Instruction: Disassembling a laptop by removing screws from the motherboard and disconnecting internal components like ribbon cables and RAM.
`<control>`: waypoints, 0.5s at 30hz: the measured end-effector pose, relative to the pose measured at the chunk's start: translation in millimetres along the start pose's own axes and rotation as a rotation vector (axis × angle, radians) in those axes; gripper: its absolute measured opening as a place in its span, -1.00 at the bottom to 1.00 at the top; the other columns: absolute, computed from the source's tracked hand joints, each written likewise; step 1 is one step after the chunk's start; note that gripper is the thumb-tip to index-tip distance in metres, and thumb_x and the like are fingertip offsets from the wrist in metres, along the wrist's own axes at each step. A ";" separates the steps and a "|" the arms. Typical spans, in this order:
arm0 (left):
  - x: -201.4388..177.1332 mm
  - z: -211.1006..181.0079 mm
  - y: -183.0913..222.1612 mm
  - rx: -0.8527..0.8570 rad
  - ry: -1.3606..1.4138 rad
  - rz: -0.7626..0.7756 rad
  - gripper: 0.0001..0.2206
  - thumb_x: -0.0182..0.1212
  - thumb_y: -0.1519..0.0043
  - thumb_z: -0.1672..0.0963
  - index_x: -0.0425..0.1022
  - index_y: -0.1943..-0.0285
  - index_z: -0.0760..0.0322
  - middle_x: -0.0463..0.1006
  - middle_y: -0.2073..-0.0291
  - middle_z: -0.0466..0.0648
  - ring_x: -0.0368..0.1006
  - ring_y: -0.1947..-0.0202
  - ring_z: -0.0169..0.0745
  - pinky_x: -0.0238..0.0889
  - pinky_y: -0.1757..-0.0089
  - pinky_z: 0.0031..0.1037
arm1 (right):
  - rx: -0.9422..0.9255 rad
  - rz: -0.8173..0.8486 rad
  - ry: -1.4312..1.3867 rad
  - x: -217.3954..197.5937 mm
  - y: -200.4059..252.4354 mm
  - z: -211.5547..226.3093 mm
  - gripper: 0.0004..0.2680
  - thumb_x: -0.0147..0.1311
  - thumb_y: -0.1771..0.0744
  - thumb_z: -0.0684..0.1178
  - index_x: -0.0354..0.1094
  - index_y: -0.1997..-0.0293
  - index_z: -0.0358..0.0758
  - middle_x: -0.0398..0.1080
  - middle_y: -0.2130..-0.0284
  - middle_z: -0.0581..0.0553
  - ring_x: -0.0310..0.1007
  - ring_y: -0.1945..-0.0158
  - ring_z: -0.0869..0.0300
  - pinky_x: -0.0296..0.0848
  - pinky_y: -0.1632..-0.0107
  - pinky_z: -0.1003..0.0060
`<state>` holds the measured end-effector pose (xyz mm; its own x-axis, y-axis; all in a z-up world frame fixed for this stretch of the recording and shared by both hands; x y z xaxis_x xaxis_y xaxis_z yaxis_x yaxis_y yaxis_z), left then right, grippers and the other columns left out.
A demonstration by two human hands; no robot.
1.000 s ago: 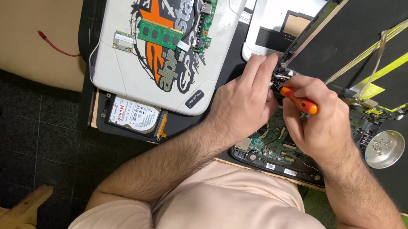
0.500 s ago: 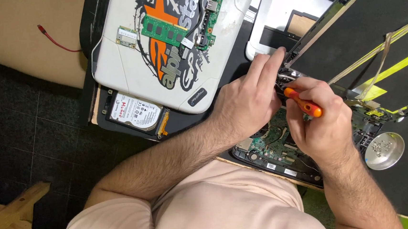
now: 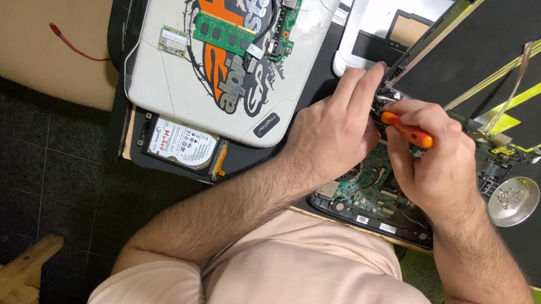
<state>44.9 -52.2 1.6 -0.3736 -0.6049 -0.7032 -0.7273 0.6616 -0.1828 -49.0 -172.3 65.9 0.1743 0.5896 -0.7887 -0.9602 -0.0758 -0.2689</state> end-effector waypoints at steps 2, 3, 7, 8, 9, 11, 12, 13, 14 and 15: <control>-0.8 -1.9 -0.2 0.019 -0.048 -0.024 -0.30 0.51 -0.36 0.17 0.36 -0.74 0.28 0.55 -0.37 -0.02 0.82 0.21 0.04 0.61 0.37 -0.14 | 0.056 -0.010 -0.007 -0.8 5.1 -5.9 -0.72 0.21 -0.58 -0.43 0.09 -0.35 -0.44 0.63 -0.21 -0.55 0.79 -0.30 -0.38 0.70 -0.22 -0.05; -0.2 -2.5 -0.7 0.019 -0.049 -0.023 -0.30 0.51 -0.36 0.17 0.36 -0.74 0.28 0.55 -0.37 -0.02 0.82 0.21 0.04 0.61 0.37 -0.14 | 0.057 -0.012 -0.008 -0.7 5.4 -6.6 -0.72 0.21 -0.58 -0.43 0.09 -0.35 -0.44 0.63 -0.21 -0.55 0.79 -0.30 -0.38 0.70 -0.22 -0.05; 1.3 -4.0 -1.8 0.020 -0.055 -0.019 -0.31 0.54 -0.38 0.17 0.35 -0.72 0.31 0.54 -0.36 0.02 0.81 0.28 0.06 0.59 0.41 -0.10 | 0.048 -0.028 -0.019 -0.8 8.2 -8.4 -0.73 0.25 -0.58 -0.42 0.13 -0.33 -0.46 0.65 -0.21 -0.58 0.80 -0.31 -0.40 0.74 -0.27 -0.08; 2.0 -4.4 -2.0 0.023 -0.059 -0.010 -0.31 0.54 -0.38 0.18 0.33 -0.72 0.32 0.54 -0.36 0.04 0.80 0.30 0.05 0.59 0.43 -0.10 | 0.032 -0.037 -0.002 -1.1 9.3 -7.9 -0.73 0.27 -0.57 -0.42 0.15 -0.33 -0.47 0.66 -0.20 -0.58 0.82 -0.30 -0.40 0.76 -0.28 -0.09; 2.2 -4.2 -1.8 0.023 -0.060 -0.008 -0.31 0.54 -0.38 0.18 0.33 -0.72 0.32 0.54 -0.36 0.04 0.80 0.30 0.05 0.59 0.43 -0.10 | 0.034 -0.037 -0.003 -0.8 9.3 -8.3 -0.73 0.27 -0.57 -0.42 0.15 -0.33 -0.47 0.66 -0.20 -0.58 0.82 -0.30 -0.40 0.76 -0.28 -0.09; 1.7 -5.1 -2.2 0.038 -0.068 -0.016 -0.33 0.51 -0.41 0.19 0.34 -0.72 0.35 0.54 -0.36 0.05 0.80 0.29 0.04 0.58 0.44 -0.12 | 0.021 -0.045 -0.021 -1.1 9.0 -8.0 -0.73 0.25 -0.57 -0.43 0.13 -0.34 -0.49 0.63 -0.18 -0.57 0.82 -0.30 -0.44 0.76 -0.29 -0.12; 1.1 -5.1 -2.4 0.041 -0.069 -0.014 -0.33 0.51 -0.41 0.19 0.34 -0.72 0.35 0.54 -0.36 0.05 0.80 0.29 0.04 0.58 0.44 -0.12 | 0.023 -0.048 -0.021 -1.6 8.3 -7.6 -0.73 0.25 -0.57 -0.43 0.13 -0.34 -0.49 0.63 -0.18 -0.57 0.82 -0.30 -0.44 0.76 -0.29 -0.12; 1.4 -4.0 -2.6 0.024 -0.045 -0.001 -0.32 0.47 -0.38 0.20 0.33 -0.73 0.33 0.54 -0.38 0.04 0.80 0.29 0.09 0.59 0.43 -0.10 | 0.025 -0.053 -0.034 -2.4 7.9 -7.1 -0.73 0.24 -0.58 -0.41 0.13 -0.35 -0.50 0.64 -0.20 -0.60 0.81 -0.30 -0.45 0.75 -0.31 -0.13; 1.8 -2.8 -2.8 0.008 -0.021 0.012 -0.30 0.44 -0.35 0.22 0.33 -0.74 0.31 0.53 -0.39 0.03 0.79 0.28 0.14 0.60 0.42 -0.07 | 0.026 -0.059 -0.047 -3.2 7.5 -6.6 -0.74 0.23 -0.58 -0.39 0.13 -0.36 -0.50 0.65 -0.22 -0.62 0.81 -0.31 -0.45 0.74 -0.34 -0.14; 0.5 -3.5 -3.7 0.010 -0.020 0.014 -0.30 0.44 -0.35 0.22 0.33 -0.74 0.31 0.53 -0.39 0.03 0.79 0.28 0.14 0.60 0.42 -0.07 | 0.029 -0.060 -0.046 -3.5 7.7 -6.7 -0.74 0.23 -0.58 -0.39 0.13 -0.36 -0.50 0.65 -0.22 -0.62 0.81 -0.31 -0.45 0.74 -0.34 -0.14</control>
<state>45.3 -56.5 4.3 -0.3718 -0.5865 -0.7196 -0.7163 0.6744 -0.1795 -55.5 -180.3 62.9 0.2225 0.6288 -0.7450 -0.9542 -0.0161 -0.2987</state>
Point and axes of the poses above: each hand's wrist, its own y-axis away from the middle knuckle, its own x-axis out of the palm, z = x × y, the point moved 7 cm from there along -y, towards the middle knuckle
